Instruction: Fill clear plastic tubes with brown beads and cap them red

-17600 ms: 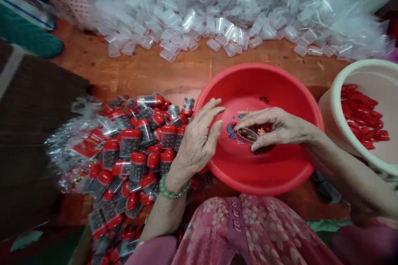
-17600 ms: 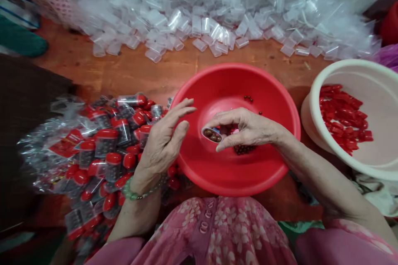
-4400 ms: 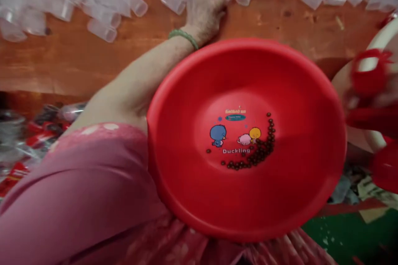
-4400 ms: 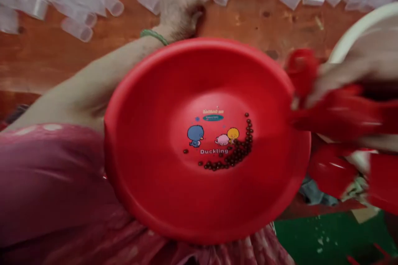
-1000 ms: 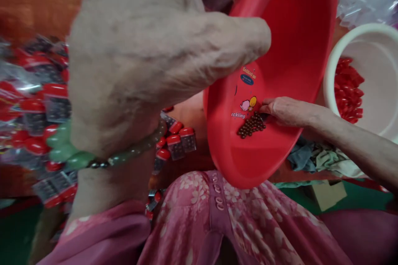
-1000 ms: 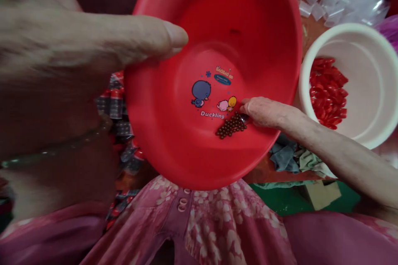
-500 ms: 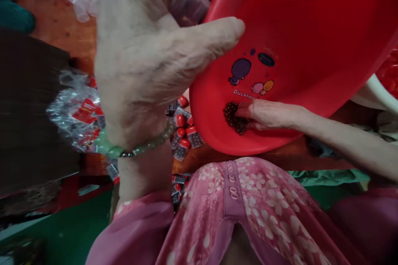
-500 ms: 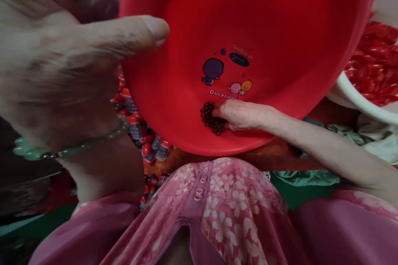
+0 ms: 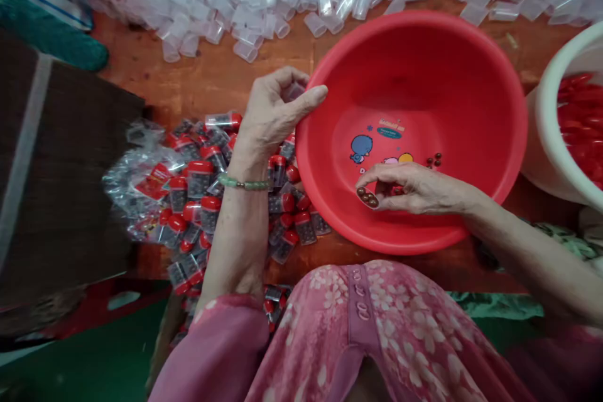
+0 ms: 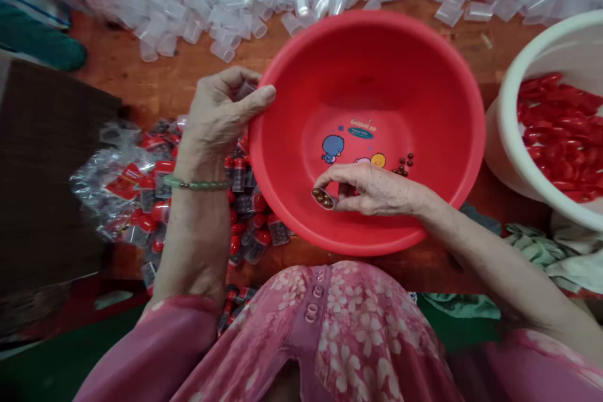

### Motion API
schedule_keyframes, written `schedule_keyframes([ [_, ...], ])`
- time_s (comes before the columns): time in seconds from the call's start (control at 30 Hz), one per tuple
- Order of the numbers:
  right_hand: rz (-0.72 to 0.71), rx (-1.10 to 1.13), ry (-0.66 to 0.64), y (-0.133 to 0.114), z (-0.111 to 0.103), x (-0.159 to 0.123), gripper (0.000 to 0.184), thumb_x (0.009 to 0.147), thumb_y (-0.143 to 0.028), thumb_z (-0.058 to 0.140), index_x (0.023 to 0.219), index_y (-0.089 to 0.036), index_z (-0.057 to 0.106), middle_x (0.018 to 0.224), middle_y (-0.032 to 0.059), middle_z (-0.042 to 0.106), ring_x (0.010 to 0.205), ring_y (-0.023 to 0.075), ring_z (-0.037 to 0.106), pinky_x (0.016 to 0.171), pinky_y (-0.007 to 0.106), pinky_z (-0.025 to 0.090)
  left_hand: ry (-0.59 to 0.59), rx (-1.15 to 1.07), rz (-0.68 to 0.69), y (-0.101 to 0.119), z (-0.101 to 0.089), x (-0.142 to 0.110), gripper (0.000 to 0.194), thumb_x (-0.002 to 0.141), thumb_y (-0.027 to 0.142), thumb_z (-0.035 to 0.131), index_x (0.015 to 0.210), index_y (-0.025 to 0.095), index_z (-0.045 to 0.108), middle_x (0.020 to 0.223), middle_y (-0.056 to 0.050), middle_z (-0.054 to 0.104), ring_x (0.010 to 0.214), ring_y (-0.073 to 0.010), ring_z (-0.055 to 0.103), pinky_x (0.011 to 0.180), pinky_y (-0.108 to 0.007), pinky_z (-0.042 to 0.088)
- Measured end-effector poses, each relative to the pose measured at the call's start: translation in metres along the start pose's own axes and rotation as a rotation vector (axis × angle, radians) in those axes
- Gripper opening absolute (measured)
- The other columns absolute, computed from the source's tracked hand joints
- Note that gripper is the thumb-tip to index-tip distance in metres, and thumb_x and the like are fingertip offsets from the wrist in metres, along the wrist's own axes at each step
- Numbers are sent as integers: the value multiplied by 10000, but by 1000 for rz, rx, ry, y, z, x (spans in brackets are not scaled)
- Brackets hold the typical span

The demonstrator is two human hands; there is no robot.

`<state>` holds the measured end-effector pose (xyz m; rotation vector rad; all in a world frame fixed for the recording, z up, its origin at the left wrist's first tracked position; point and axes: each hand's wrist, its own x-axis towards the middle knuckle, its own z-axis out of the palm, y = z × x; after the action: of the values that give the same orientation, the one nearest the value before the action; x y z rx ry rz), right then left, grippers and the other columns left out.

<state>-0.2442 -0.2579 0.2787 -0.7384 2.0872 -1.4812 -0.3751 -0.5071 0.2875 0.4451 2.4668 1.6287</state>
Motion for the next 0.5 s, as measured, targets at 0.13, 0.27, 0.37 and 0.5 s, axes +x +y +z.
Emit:
schedule_keyframes([
  [0.13,6,4,77,-13,-13,5,238,918,-282,656,1135,-187,676,925,18,676,752,119,581,742,284,481,376,342,272,-8,3,5,570,784,751,728,947,206,689,792,-36,655,851,-225,643,833,-391,512],
  [0.27,12,-20,159,-23,-25,4,291,905,-342,702,1139,-168,689,949,40,699,780,134,608,728,277,482,408,310,495,20,25,-8,466,939,614,637,1087,177,699,947,-84,705,827,-190,637,817,-376,518],
  [0.37,38,-54,164,-23,-33,-2,315,900,-386,713,1127,-169,704,945,44,706,793,143,621,717,263,490,38,180,412,34,50,-16,482,959,599,606,1055,142,726,862,-67,729,697,-151,613,703,-326,507],
  [0.5,94,-69,146,-17,-42,-15,365,889,-376,727,1199,-184,713,889,26,703,767,141,615,713,262,502,-445,159,235,30,66,-19,488,995,540,533,1161,127,735,1018,-112,788,899,-205,717,874,-358,545],
])
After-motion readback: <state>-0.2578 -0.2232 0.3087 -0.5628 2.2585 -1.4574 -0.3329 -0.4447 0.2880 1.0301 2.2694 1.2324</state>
